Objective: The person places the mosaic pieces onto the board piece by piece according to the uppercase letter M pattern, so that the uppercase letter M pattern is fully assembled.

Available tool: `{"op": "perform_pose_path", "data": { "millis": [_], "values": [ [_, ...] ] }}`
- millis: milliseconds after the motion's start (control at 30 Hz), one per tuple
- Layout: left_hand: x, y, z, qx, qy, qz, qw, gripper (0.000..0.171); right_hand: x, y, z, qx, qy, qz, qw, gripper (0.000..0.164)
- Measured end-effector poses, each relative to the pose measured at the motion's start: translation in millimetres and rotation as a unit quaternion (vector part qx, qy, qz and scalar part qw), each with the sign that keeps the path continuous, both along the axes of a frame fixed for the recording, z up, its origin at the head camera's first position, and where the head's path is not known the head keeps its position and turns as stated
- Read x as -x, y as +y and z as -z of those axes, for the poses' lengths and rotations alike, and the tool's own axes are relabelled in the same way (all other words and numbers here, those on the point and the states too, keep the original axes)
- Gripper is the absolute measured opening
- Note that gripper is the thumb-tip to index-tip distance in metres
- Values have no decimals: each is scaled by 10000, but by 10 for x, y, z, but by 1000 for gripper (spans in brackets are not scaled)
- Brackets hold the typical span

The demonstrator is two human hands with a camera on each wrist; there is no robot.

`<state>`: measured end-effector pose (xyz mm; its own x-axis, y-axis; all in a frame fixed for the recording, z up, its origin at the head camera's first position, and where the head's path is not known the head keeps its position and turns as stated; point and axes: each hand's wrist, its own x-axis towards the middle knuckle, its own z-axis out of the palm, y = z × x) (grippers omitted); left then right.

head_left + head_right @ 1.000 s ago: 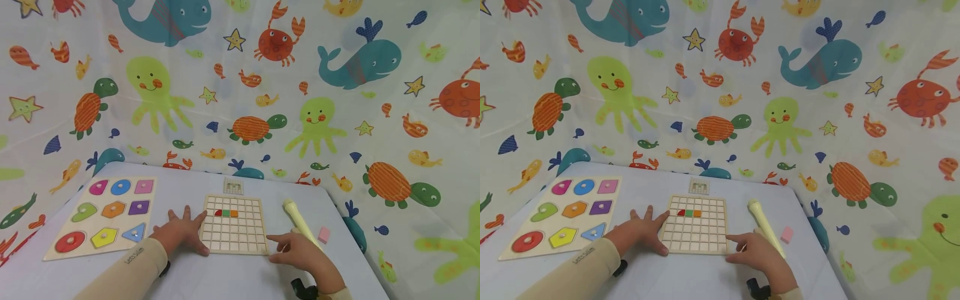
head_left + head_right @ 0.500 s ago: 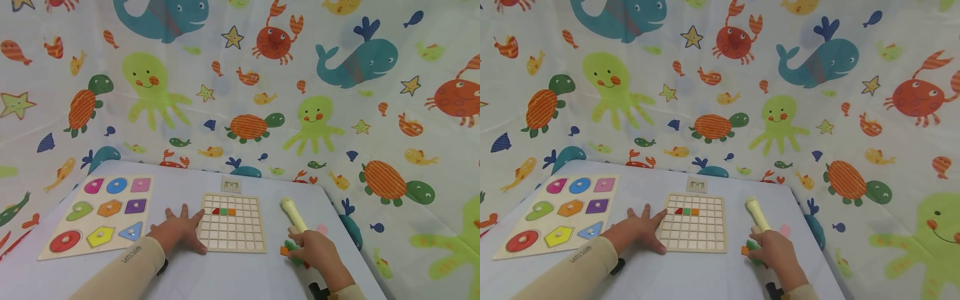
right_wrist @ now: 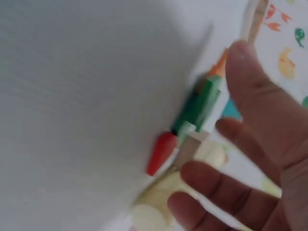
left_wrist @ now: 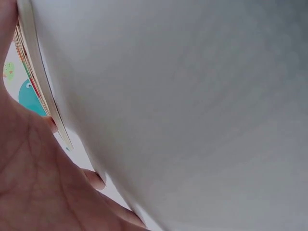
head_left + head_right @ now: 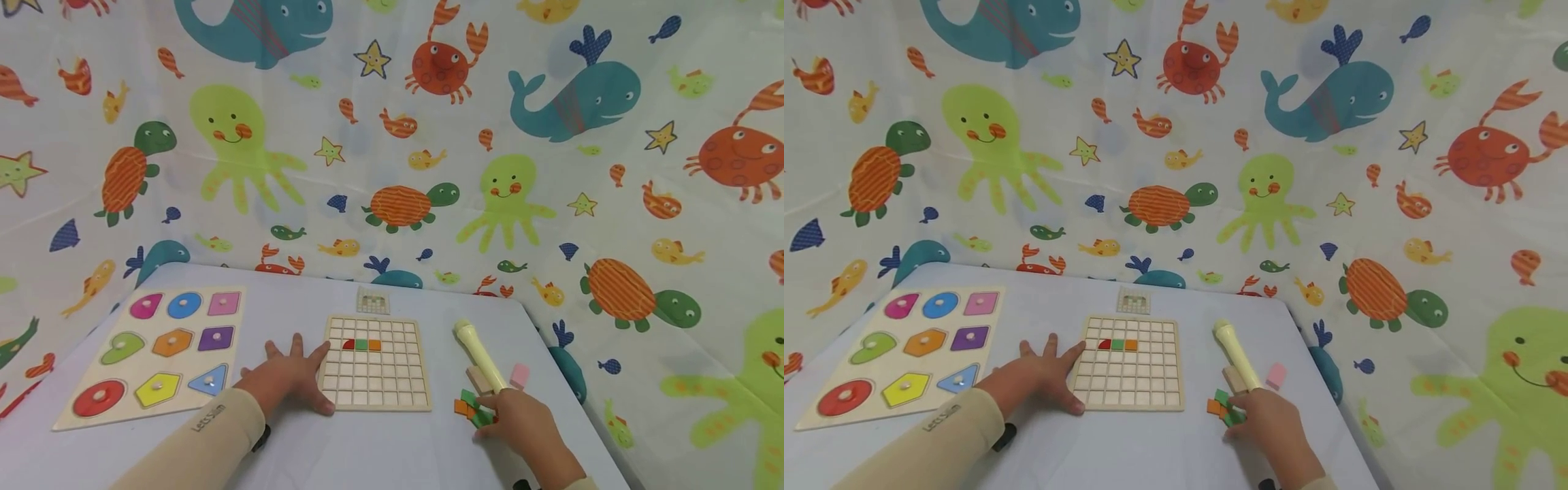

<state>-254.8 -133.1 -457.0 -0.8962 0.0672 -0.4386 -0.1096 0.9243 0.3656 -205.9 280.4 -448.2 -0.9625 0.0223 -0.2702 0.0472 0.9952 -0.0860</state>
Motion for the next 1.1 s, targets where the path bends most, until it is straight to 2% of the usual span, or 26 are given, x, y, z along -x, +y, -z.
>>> {"op": "perform_pose_path", "data": {
  "millis": [133, 267, 567, 700, 900, 1000, 1100],
  "values": [
    [-3, -19, -32, -23, 3, -14, 10000, 133, -46, -1, 62, -53, -32, 141, 9999, 67],
    [-12, -22, -43, -21, 33, -16, 10000, 133, -50, -34, 104, -41, 80, 122, 9999, 60],
    [-34, -10, 62, -102, -16, -29, 9999, 133, -32, -75, 112, -95, 69, -30, 9999, 47],
    [-27, 2, 51, -76, 18, -11, 10000, 133, -23, -65, 65, -37, 130, -26, 9999, 39],
    [-21, 6, 7, -14, 71, -2, 10000, 133, 15, -166, -76, 309, 500, -99, 9982, 28],
    [-28, 10, 5, -41, 58, -16, 10000, 133, 28, -223, -109, 429, 532, -180, 9975, 27],
    [-26, -14, -20, -51, 97, -38, 9999, 132, 59, -262, -133, 405, 510, -182, 9977, 33]
  ]
}}
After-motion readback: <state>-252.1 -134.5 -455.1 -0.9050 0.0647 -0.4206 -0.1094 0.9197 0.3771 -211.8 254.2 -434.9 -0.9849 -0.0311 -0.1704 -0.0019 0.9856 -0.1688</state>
